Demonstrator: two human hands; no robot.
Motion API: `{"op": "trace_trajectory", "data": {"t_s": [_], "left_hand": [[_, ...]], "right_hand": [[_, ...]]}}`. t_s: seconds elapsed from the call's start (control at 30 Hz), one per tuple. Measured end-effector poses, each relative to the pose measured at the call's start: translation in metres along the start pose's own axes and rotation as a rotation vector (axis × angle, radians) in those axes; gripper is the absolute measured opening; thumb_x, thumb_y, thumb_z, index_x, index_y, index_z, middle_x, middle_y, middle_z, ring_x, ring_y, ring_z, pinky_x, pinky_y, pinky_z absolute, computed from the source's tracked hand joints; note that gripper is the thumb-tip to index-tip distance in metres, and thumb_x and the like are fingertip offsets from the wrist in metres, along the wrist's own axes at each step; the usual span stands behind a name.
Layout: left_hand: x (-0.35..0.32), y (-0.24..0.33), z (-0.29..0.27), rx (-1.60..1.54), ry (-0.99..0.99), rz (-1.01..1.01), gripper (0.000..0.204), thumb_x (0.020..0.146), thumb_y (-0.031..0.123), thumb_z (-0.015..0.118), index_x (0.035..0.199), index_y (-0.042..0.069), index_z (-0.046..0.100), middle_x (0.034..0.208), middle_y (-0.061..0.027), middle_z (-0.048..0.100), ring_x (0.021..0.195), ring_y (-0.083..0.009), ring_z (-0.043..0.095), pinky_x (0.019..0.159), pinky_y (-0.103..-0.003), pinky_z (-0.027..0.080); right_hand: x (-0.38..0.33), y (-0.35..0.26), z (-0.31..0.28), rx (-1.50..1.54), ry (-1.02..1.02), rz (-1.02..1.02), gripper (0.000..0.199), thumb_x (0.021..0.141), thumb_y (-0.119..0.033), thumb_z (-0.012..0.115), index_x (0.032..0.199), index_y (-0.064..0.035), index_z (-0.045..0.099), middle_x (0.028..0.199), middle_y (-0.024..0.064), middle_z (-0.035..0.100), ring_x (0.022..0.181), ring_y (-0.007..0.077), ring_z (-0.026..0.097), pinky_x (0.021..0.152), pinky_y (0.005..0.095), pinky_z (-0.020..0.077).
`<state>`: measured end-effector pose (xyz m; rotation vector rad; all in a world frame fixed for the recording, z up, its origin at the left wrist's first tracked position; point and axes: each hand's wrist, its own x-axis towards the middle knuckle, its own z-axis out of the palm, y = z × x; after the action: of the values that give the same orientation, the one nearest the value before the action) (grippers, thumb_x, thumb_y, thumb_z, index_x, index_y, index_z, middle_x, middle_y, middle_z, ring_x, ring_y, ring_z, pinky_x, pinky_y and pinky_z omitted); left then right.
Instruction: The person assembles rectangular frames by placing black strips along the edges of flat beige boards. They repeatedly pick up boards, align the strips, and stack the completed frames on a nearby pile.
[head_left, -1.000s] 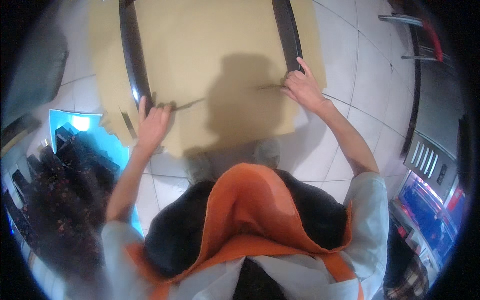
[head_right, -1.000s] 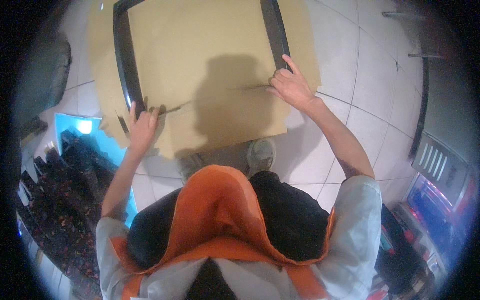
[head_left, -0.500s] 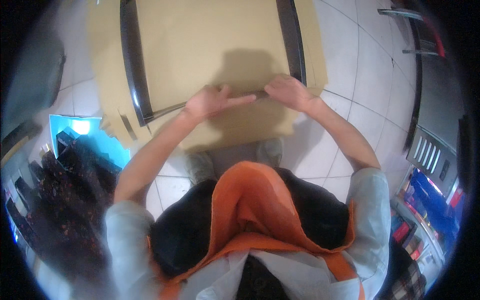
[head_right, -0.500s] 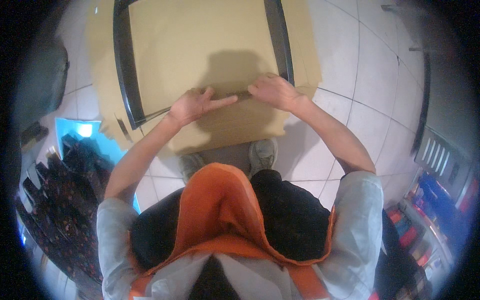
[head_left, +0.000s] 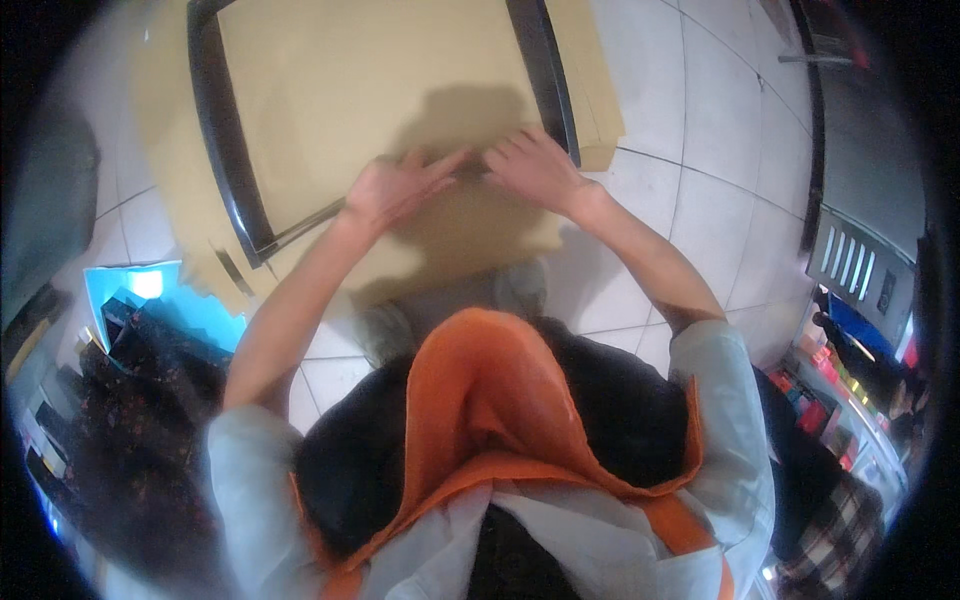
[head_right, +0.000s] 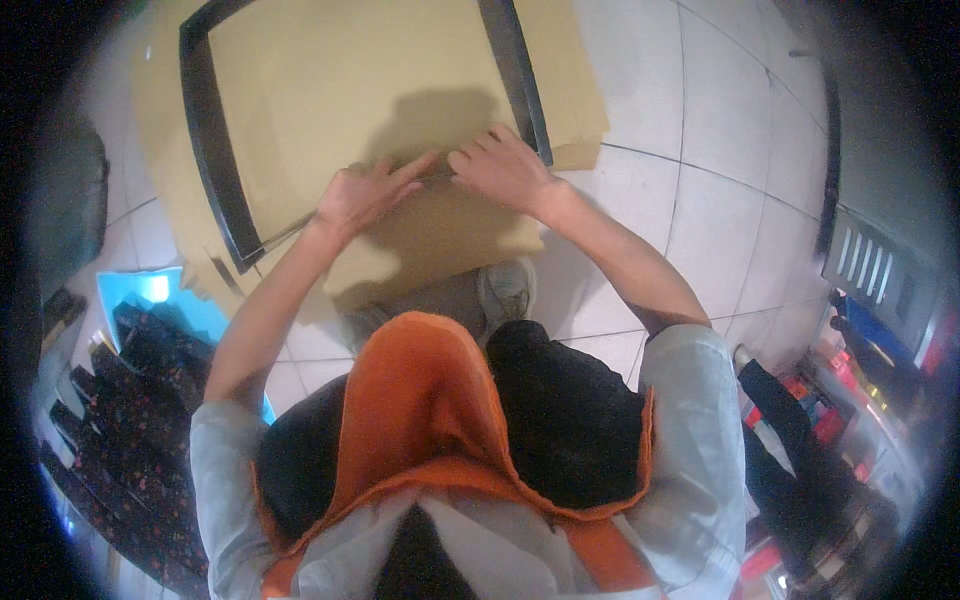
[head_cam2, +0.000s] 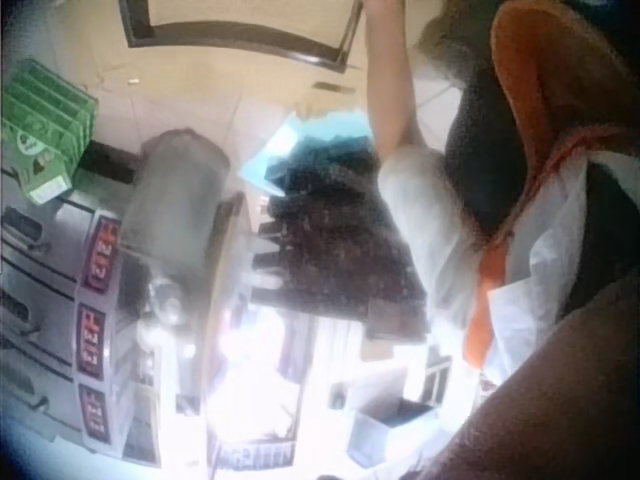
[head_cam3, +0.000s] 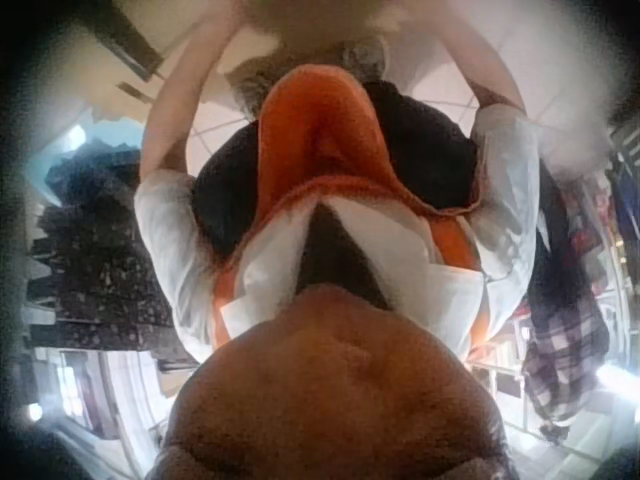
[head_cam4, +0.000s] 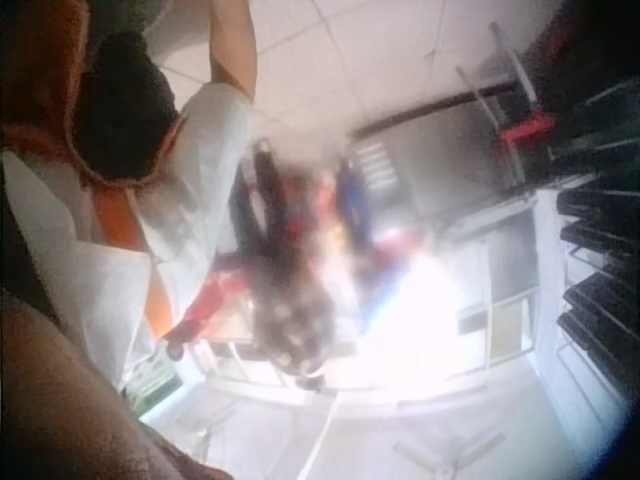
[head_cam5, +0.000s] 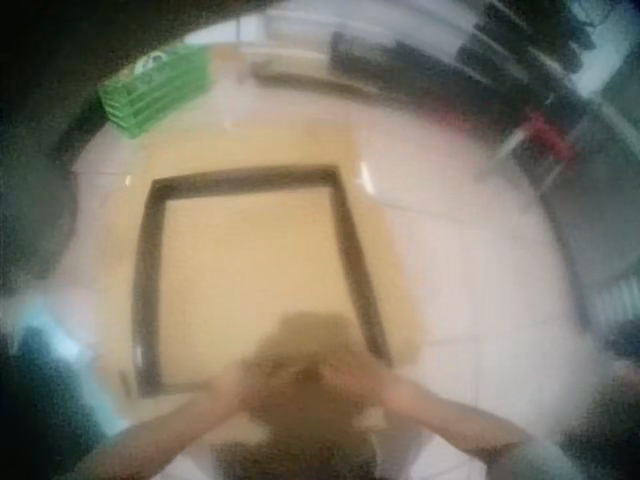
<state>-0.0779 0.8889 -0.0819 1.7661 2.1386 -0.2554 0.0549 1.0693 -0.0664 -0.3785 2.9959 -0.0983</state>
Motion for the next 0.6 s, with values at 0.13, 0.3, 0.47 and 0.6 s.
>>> {"op": "trace_trajectory", "data": {"t_s": [0.13, 0.3, 0.47, 0.6], "left_hand": [[0.000, -0.008, 0.008, 0.015, 0.083, 0.007, 0.047, 0.091, 0.041, 0.037, 0.137, 0.036, 0.025, 0.095, -0.0038, 0.057, 0.047, -0.0185, 0.058, 0.035, -0.028, 0.044], [-0.001, -0.001, 0.004, 0.021, 0.157, 0.061, 0.045, 0.091, 0.036, 0.040, 0.135, 0.036, 0.030, 0.086, -0.0039, 0.054, 0.049, -0.0201, 0.058, 0.038, -0.032, 0.047], [-0.003, -0.008, 0.008, -0.008, 0.215, 0.110, 0.044, 0.091, 0.033, 0.039, 0.135, 0.029, 0.033, 0.086, -0.0055, 0.055, 0.054, -0.0165, 0.059, 0.040, -0.030, 0.047], [-0.001, -0.010, 0.011, -0.191, 0.148, 0.107, 0.040, 0.092, 0.035, 0.038, 0.132, 0.031, 0.036, 0.092, -0.0077, 0.055, 0.065, -0.0231, 0.062, 0.049, -0.034, 0.051]], "right_hand": [[-0.024, -0.001, -0.041, 0.272, 0.399, 0.206, 0.025, 0.081, -0.027, 0.058, 0.096, -0.0069, 0.056, 0.093, 0.0116, 0.056, 0.090, 0.0232, 0.055, 0.087, 0.0362, 0.0386], [-0.138, -0.037, 0.033, 1.274, 0.441, 1.411, 0.032, 0.089, -0.029, 0.051, 0.106, -0.0019, 0.051, 0.105, 0.0088, 0.053, 0.095, 0.0185, 0.053, 0.085, 0.0335, 0.0425], [-0.129, -0.092, 0.024, 2.387, 0.330, 1.317, 0.047, 0.092, -0.033, 0.046, 0.126, -0.0010, 0.039, 0.121, 0.0132, 0.048, 0.114, 0.0251, 0.045, 0.097, 0.0390, 0.0389], [-0.150, -0.070, 0.009, 1.857, 0.057, 0.905, 0.049, 0.090, -0.032, 0.049, 0.126, -0.0004, 0.041, 0.123, 0.0130, 0.049, 0.117, 0.0248, 0.044, 0.096, 0.0365, 0.0376]]}}
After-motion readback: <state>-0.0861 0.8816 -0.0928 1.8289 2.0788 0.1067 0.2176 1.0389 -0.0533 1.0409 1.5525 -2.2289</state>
